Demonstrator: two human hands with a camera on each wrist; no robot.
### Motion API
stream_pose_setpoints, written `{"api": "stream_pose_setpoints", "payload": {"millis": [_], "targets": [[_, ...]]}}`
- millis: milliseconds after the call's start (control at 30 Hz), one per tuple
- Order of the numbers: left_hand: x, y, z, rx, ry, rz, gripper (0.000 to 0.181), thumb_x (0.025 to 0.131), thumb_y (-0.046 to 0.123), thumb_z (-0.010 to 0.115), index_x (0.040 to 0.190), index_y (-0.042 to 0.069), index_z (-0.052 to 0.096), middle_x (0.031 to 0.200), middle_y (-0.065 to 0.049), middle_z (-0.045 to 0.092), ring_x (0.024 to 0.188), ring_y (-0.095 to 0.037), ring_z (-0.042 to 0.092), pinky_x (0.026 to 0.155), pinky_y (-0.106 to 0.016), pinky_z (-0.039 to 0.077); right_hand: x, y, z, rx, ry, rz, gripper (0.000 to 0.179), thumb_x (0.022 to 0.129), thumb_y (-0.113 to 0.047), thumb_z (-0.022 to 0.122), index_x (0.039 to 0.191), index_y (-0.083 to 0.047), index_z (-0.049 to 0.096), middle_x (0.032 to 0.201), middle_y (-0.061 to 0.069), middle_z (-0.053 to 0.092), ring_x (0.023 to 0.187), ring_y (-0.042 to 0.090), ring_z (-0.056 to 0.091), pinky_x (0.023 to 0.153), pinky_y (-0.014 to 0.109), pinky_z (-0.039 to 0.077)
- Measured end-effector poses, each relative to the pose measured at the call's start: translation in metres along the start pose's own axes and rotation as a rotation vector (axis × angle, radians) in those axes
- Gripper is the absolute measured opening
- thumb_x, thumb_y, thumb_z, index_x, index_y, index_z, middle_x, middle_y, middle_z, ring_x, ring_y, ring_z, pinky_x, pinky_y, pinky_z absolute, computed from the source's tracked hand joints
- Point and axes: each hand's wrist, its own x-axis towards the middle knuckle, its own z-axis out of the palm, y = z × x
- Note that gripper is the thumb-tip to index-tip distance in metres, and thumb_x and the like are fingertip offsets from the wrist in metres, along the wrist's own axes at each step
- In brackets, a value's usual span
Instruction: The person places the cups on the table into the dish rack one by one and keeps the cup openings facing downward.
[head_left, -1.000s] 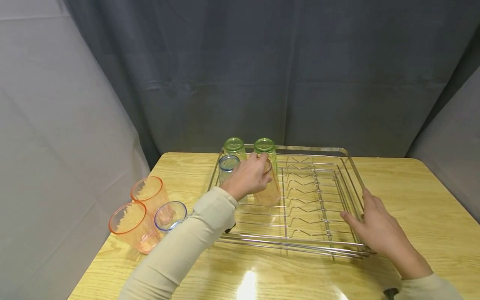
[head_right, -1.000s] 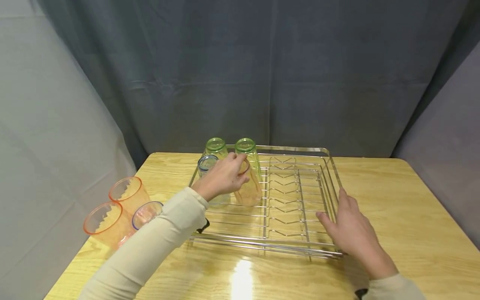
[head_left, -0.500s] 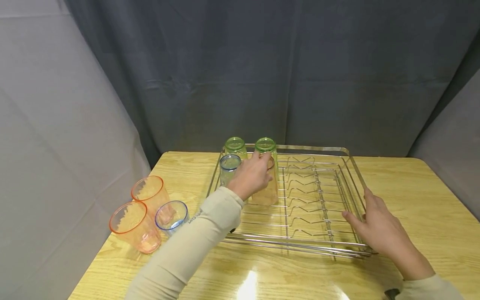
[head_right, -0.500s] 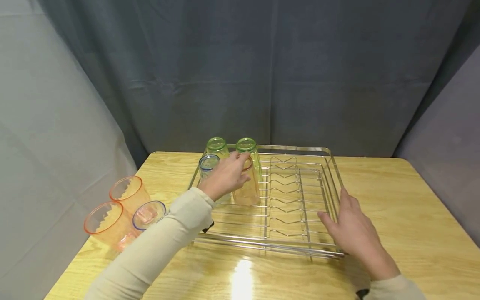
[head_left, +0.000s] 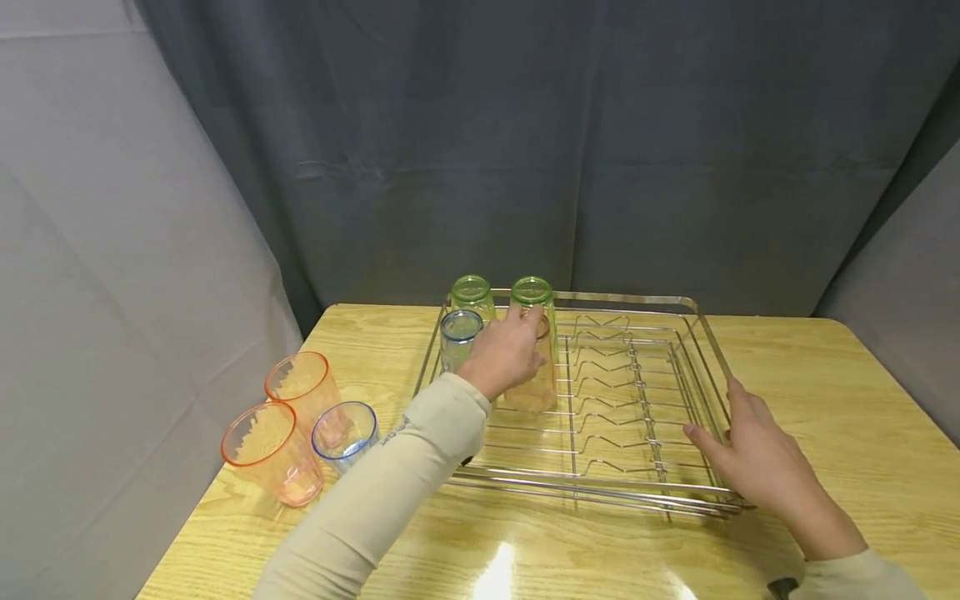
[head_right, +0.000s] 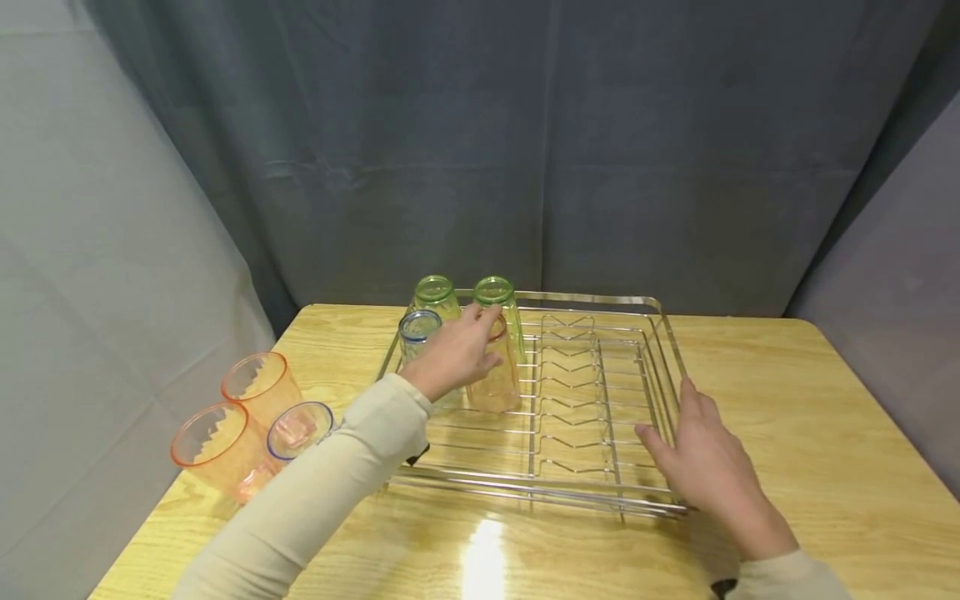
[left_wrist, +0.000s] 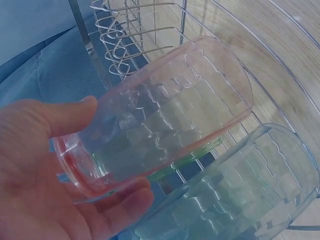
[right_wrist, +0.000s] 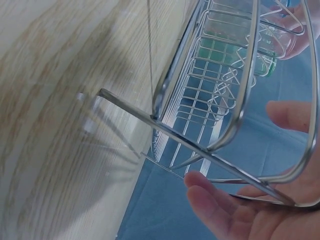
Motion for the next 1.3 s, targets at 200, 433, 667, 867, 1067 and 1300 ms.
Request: {"api": "stream_pose_setpoints", "payload": {"millis": [200, 433, 667, 867, 1067, 1300], "targets": [[0.000, 0.000, -0.002, 0.016, 0.006, -0.016, 0.072, 0.095, 0.040, 0.065, 0.155, 0.024, 0.030, 0.151, -0.012, 0.042, 0.095, -0.030, 0.068, 0.070, -0.040, 0.057, 0.000, 0.000, 0.000, 0.002, -0.003, 0.002, 0.101, 0.101, -0.054, 0.045, 0.150, 0.018, -0.005, 0.143, 0.050, 0.022, 0.104, 0.056, 0.058, 0.064, 0.054, 0.052], [-0.003, 0.001, -0.006, -0.022, 0.021, -0.031, 0.085, 0.088, 0.046, 0.071, 0.157, 0.022, 0.028, 0.155, -0.018, 0.033, 0.087, -0.028, 0.066, 0.066, -0.036, 0.056, 0.000, -0.001, -0.002, 0.009, -0.008, 0.006, 0.100, 0.101, -0.054, 0.044, 0.150, 0.018, -0.006, 0.143, 0.050, 0.021, 0.105, 0.056, 0.057, 0.065, 0.054, 0.052], [-0.014, -0.002, -0.023, -0.067, 0.114, 0.017, 0.079, 0.091, 0.039, 0.071, 0.154, 0.013, 0.032, 0.158, -0.021, 0.027, 0.072, -0.023, 0.065, 0.060, -0.034, 0.055, 0.003, -0.001, -0.003, 0.016, 0.000, -0.009, 0.095, 0.103, -0.050, 0.042, 0.151, 0.016, -0.007, 0.144, 0.050, 0.021, 0.103, 0.054, 0.060, 0.066, 0.055, 0.052], [-0.042, -0.007, -0.039, -0.128, 0.150, 0.081, 0.066, 0.094, 0.039, 0.065, 0.151, 0.017, 0.039, 0.160, -0.014, 0.029, 0.098, -0.028, 0.069, 0.082, -0.043, 0.059, -0.001, 0.005, 0.000, -0.014, -0.034, 0.025, 0.085, 0.106, -0.048, 0.030, 0.153, 0.012, -0.009, 0.146, 0.050, 0.018, 0.113, 0.064, 0.049, 0.072, 0.066, 0.049], [-0.077, -0.019, -0.060, -0.255, 0.234, 0.155, 0.053, 0.098, 0.030, 0.060, 0.147, 0.016, 0.046, 0.160, -0.010, 0.032, 0.114, -0.029, 0.065, 0.094, -0.045, 0.055, -0.002, 0.009, 0.001, -0.035, -0.002, 0.017, 0.079, 0.107, -0.042, 0.028, 0.153, 0.012, -0.006, 0.147, 0.050, 0.019, 0.122, 0.070, 0.033, 0.083, 0.076, 0.041], [-0.126, -0.041, -0.081, -0.353, 0.425, 0.186, 0.042, 0.097, 0.021, 0.061, 0.138, 0.015, 0.055, 0.153, -0.003, 0.043, 0.102, -0.018, 0.068, 0.082, -0.037, 0.057, 0.001, 0.004, -0.001, -0.028, -0.011, 0.013, 0.077, 0.107, -0.040, 0.027, 0.153, 0.013, -0.006, 0.148, 0.049, 0.017, 0.123, 0.070, 0.034, 0.083, 0.075, 0.042]]}}
